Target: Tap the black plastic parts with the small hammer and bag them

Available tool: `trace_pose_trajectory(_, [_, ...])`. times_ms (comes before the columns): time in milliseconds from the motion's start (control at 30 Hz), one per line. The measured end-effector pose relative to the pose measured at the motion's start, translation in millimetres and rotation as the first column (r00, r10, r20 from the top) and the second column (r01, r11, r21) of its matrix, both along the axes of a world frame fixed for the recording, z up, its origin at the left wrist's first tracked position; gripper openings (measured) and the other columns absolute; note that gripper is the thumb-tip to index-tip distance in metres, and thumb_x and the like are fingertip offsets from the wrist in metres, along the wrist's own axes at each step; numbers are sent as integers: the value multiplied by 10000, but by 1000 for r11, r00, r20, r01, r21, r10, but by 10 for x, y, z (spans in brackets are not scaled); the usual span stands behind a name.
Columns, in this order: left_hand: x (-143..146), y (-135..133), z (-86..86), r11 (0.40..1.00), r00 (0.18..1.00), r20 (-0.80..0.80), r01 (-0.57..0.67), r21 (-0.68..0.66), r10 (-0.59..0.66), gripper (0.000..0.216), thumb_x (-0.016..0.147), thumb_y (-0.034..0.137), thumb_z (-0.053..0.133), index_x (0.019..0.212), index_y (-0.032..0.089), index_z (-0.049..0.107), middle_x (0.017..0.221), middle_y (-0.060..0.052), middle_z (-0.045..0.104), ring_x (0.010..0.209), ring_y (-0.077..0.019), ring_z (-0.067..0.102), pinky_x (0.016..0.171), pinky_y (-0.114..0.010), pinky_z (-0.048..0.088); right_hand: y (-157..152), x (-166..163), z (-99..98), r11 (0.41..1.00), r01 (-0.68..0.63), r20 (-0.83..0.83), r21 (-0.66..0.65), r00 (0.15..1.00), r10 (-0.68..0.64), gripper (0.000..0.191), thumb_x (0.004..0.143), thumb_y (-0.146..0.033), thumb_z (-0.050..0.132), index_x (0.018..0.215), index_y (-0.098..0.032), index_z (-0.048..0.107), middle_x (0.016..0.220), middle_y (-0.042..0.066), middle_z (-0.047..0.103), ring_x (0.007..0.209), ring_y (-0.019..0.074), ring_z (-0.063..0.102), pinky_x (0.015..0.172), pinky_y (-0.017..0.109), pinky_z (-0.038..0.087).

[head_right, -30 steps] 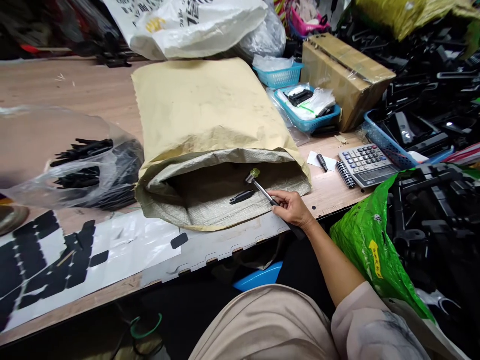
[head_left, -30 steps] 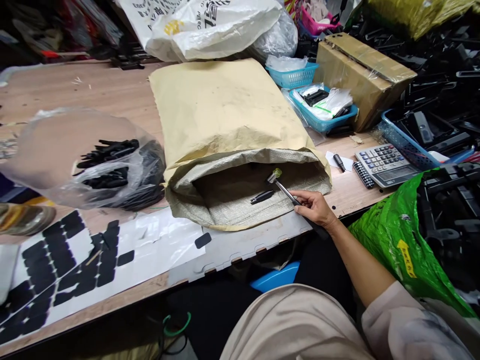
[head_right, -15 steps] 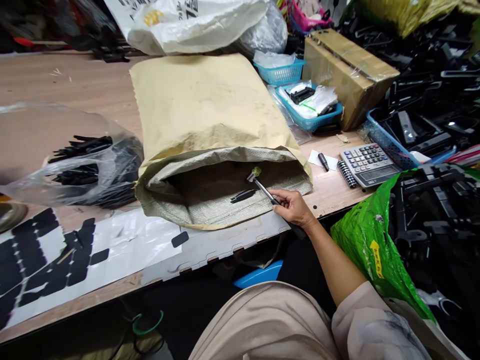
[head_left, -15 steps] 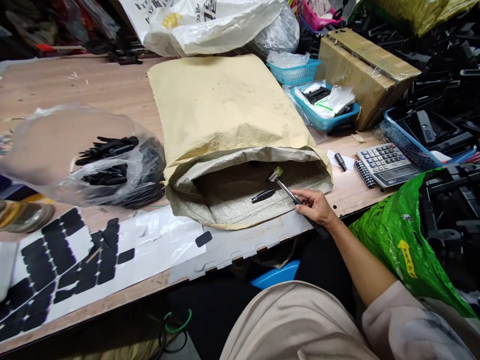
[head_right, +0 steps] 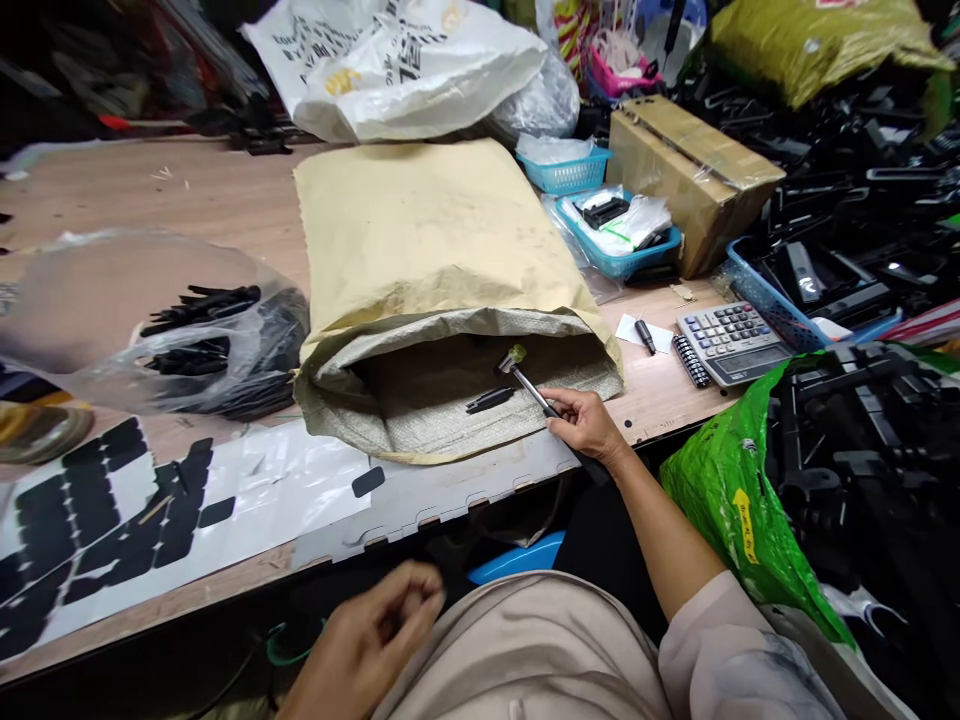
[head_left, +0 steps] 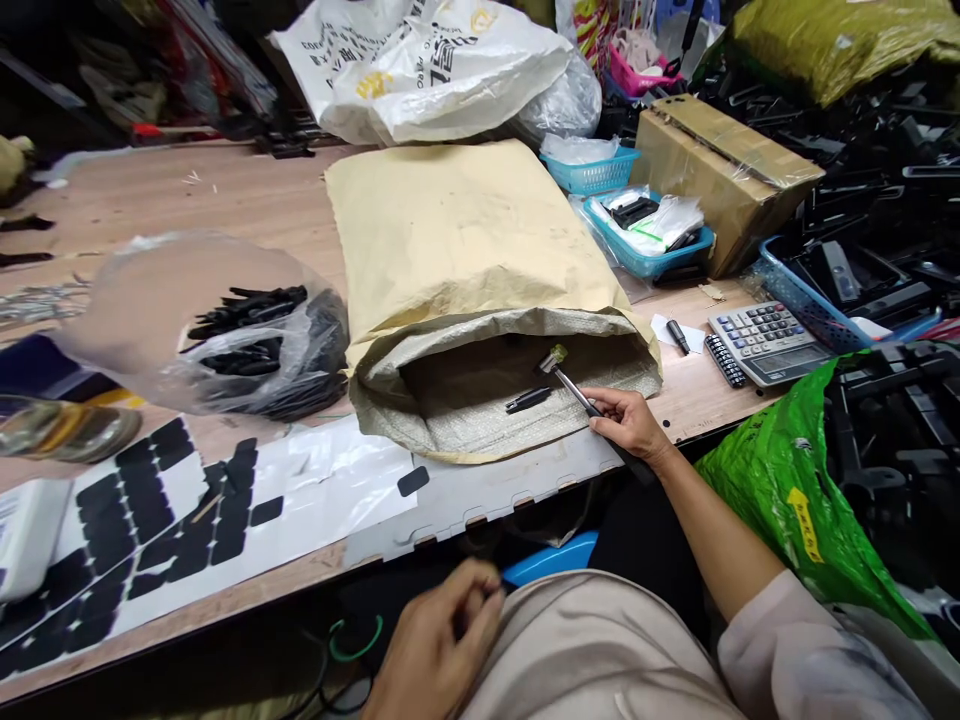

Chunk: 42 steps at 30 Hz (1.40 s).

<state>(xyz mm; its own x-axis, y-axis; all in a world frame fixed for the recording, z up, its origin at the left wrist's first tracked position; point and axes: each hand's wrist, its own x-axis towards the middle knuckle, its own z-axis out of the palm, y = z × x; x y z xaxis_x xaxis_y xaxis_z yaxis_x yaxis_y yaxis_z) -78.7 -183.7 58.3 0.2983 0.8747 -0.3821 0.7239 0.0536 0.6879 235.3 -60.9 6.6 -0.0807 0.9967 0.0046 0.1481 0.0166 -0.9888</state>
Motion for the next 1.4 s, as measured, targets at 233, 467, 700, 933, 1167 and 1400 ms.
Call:
trace_pose_trajectory(233, [971,1506,-242,792,997,8,-63,607,73,337,822,313,683,1147,233,647,1048,-79,646,1033,-274,559,940,-408,429,16,6,-73,1000,-8,-37,-15,999,7,505,727,-266,643,1211,-128,691,616,-67,346,542,86,298,513,229,227])
trace_pose_trajectory(467, [905,1880,-641,853,998,39,-62,518,49,111,807,259,707,911,224,698,930,-28,695,887,-218,568,877,-361,409,22,19,-104,1000,-27,-37,-4,999,27,509,729,-237,645,1224,-127,691,631,-63,359,547,84,295,513,227,225])
trace_pose_trajectory(700, [903,1875,-673,855,997,47,-72,514,56,170,793,266,725,958,233,743,878,-29,659,884,-219,551,865,-352,409,-37,7,28,999,-42,24,-22,999,42,507,716,-260,645,1201,-129,708,623,-63,343,530,84,295,497,225,234])
trace_pose_trajectory(933, [904,1894,-707,865,996,72,-79,496,50,199,800,287,717,987,245,768,855,-27,628,880,-209,549,859,-345,410,-133,40,122,998,-32,124,61,992,24,489,747,-265,634,1212,-131,705,643,-46,391,544,89,333,498,219,266])
trace_pose_trajectory(1167, [905,1912,-711,873,996,72,-87,479,59,209,795,269,725,997,243,772,862,-22,633,881,-203,549,875,-345,407,-142,33,93,999,-40,138,38,990,34,490,744,-254,624,1209,-127,709,610,-60,343,527,85,297,485,215,257])
trace_pose_trajectory(1400, [898,1917,-658,889,997,51,-78,452,61,203,779,269,748,977,228,768,833,-19,631,857,-198,560,851,-331,421,-137,-57,54,991,-123,167,44,979,114,502,734,-199,617,1224,-135,707,636,-49,414,515,75,330,479,212,258])
